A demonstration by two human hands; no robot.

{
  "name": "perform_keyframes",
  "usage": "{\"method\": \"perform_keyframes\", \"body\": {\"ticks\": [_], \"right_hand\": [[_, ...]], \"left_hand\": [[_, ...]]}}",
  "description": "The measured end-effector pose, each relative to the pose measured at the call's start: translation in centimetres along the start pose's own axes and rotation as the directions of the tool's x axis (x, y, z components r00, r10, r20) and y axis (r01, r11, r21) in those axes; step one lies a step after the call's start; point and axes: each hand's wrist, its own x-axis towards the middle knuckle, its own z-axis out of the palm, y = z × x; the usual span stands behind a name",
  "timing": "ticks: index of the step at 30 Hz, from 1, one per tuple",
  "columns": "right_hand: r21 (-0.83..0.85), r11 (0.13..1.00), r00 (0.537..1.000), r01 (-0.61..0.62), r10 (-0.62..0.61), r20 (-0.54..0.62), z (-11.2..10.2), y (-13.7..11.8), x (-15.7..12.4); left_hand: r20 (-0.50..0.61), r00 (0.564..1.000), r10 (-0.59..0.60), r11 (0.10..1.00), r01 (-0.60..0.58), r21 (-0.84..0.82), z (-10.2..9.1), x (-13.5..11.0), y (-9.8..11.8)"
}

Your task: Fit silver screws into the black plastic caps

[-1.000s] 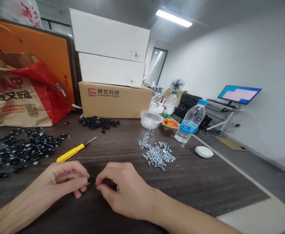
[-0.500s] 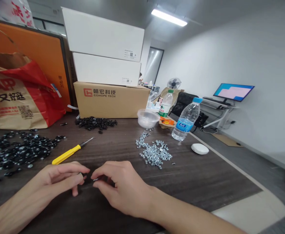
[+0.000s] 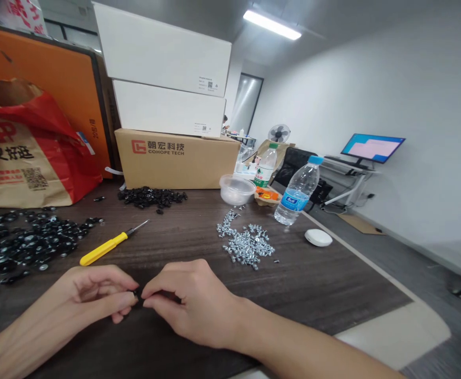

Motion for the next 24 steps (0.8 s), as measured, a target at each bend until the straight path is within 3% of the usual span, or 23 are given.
{"method": "perform_keyframes", "body": {"ticks": [11,17,24], "right_hand": [[-0.044,0.994,0.990,-0.101,0.096,-0.103,-0.08,-0.34,-0.10],[0.004,1.000,0.992,0.003,-0.002,-0.130,-0.28,-0.24,-0.03],[0.036,0.994,0.991,0.106,-0.102,-0.090,-0.33,-0.30,-0.11]], "left_hand": [[0.085,0.996,-0.015,0.998,0.020,-0.056,-0.24,-0.16,-0.20],[-0.005,0.988,0.156,0.988,-0.156,-0.022,-0.02,-0.10,0.11],[0.004,0.999,0.039,0.999,-0.039,-0.030,0.26,-0.61,0.25]]}}
